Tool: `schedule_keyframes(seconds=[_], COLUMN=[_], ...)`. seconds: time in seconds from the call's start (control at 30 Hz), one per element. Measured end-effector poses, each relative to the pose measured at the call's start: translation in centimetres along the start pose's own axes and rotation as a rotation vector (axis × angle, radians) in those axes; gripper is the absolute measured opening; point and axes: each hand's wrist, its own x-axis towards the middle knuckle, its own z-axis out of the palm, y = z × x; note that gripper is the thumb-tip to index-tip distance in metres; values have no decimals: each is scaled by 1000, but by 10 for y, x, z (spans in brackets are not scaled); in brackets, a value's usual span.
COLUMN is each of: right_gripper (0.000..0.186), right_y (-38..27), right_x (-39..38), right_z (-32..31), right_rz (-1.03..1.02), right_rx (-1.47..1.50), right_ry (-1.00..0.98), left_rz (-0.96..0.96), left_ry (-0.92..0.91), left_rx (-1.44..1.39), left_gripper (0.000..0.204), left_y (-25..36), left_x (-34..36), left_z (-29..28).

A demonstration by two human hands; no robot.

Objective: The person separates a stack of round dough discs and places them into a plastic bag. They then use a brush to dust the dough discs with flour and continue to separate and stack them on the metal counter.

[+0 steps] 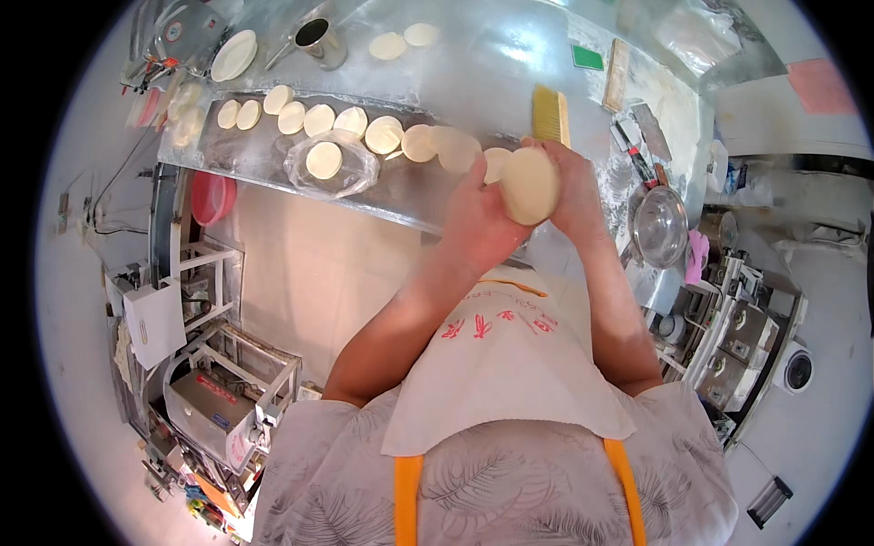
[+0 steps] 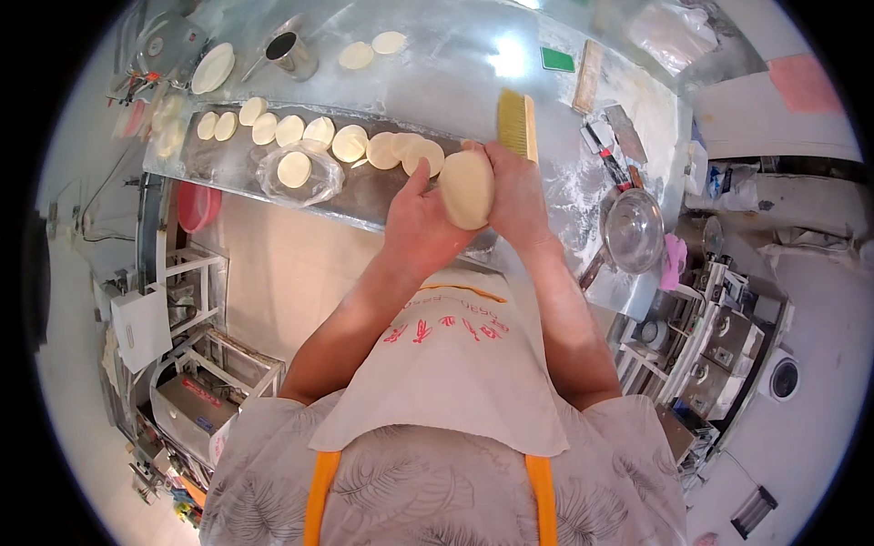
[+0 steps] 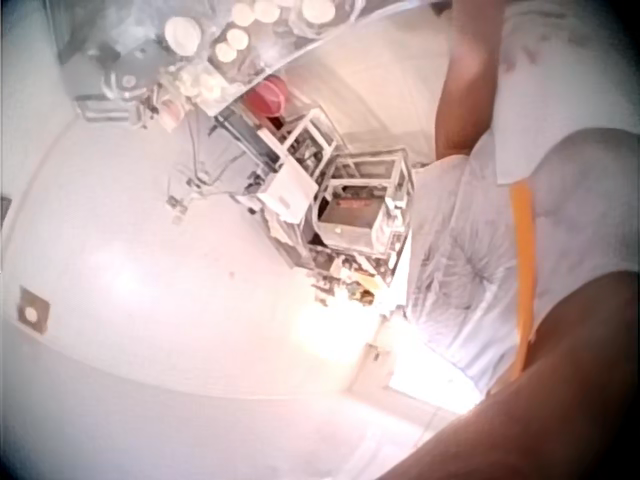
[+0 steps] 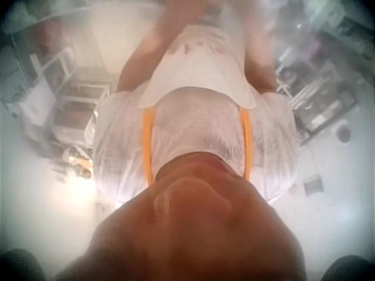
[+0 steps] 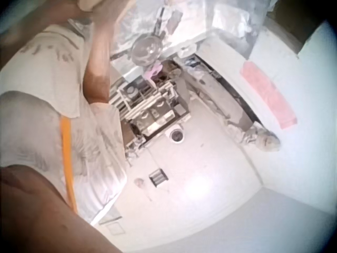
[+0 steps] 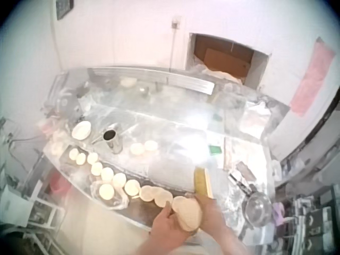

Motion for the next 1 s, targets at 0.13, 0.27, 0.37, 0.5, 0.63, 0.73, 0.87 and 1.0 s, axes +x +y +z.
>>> schedule_keyframes(seconds=[0.13,0.27,0.37,0.5,0.63,0.73,0.87,1.0], right_gripper=[34,42,55,67,69,68,54,33], right_y=[-9,15,29,6,8,6,-8,-43], right_x=[4,-7,-17,-21,-19,-22,-19,7], right_z=[-11,6,32,31,29,29,7,-40], right_rz=[582,588,381,283,22,11,-133,536], right_rx=[523,1478,1207,1182,777,643,293,518], right_ry=[-37,18,65,172,329,371,409,74], left_rz=[-152,121,322,238,153,118,149,105], left_ry=[-56,136,178,197,192,205,153,169], left_rx=[-1418,-43,275,60,-312,-200,331,-413], left_gripper=[71,61,57,54,52,51,50,54], left_y=[4,44,48,51,41,47,55,43], left_x=[-11,-21,-15,-21,-25,-25,-27,-17], left_z=[4,33,42,36,28,37,48,49])
